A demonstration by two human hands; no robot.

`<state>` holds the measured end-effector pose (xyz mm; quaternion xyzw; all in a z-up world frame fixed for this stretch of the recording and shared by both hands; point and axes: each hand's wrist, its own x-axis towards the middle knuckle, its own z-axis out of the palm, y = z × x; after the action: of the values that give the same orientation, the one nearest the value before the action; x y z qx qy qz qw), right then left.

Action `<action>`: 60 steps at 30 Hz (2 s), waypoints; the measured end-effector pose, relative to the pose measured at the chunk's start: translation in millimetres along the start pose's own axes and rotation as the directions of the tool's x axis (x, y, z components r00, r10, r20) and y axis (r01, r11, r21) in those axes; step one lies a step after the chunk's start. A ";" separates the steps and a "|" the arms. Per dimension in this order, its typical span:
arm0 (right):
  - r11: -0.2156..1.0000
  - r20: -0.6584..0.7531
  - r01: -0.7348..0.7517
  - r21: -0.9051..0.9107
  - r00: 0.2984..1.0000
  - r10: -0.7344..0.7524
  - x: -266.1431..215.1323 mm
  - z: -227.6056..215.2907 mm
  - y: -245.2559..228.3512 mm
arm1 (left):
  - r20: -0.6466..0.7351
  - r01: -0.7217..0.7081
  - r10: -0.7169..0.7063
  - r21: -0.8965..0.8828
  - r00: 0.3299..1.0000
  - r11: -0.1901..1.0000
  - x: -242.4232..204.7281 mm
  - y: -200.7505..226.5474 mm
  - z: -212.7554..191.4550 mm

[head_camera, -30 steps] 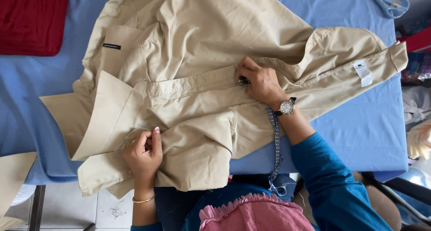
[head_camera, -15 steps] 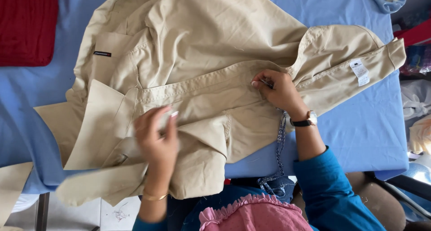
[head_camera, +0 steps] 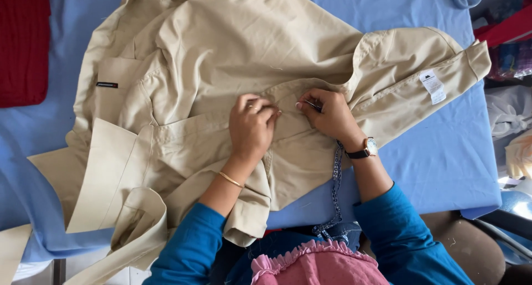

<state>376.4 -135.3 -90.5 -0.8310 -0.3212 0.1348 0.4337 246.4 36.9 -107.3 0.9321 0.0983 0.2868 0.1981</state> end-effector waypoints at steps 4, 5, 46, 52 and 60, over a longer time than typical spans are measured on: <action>1.000 -0.003 0.010 0.001 1.000 -0.010 0.9 -0.4 -1.7 | -0.072 -0.210 0.222 0.145 0.972 0.967 -10.9 -10.6 26.8; 1.000 -0.014 0.017 0.001 1.000 -0.017 0.2 -0.3 -1.4 | -0.081 -0.199 0.211 0.142 0.974 0.970 -8.4 -8.1 21.4; 0.905 -0.081 0.398 0.152 0.917 -0.390 0.9 21.7 -38.9 | 0.328 0.615 -0.540 -0.586 0.775 0.527 1.9 -28.3 -5.1; 0.903 -0.087 0.397 0.166 0.918 -0.387 2.7 33.2 -41.1 | 0.373 0.579 -0.454 -0.641 0.809 0.504 -0.1 -29.6 -5.5; 0.883 -0.098 0.413 0.225 0.911 -0.401 7.8 50.9 -14.4 | 0.410 0.568 -0.393 -0.586 0.823 0.578 5.2 -24.9 -18.0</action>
<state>350.7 -91.9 -108.4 -0.6894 -0.4589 0.0585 0.5574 238.7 66.5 -101.7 0.7544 0.2116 0.1245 0.6088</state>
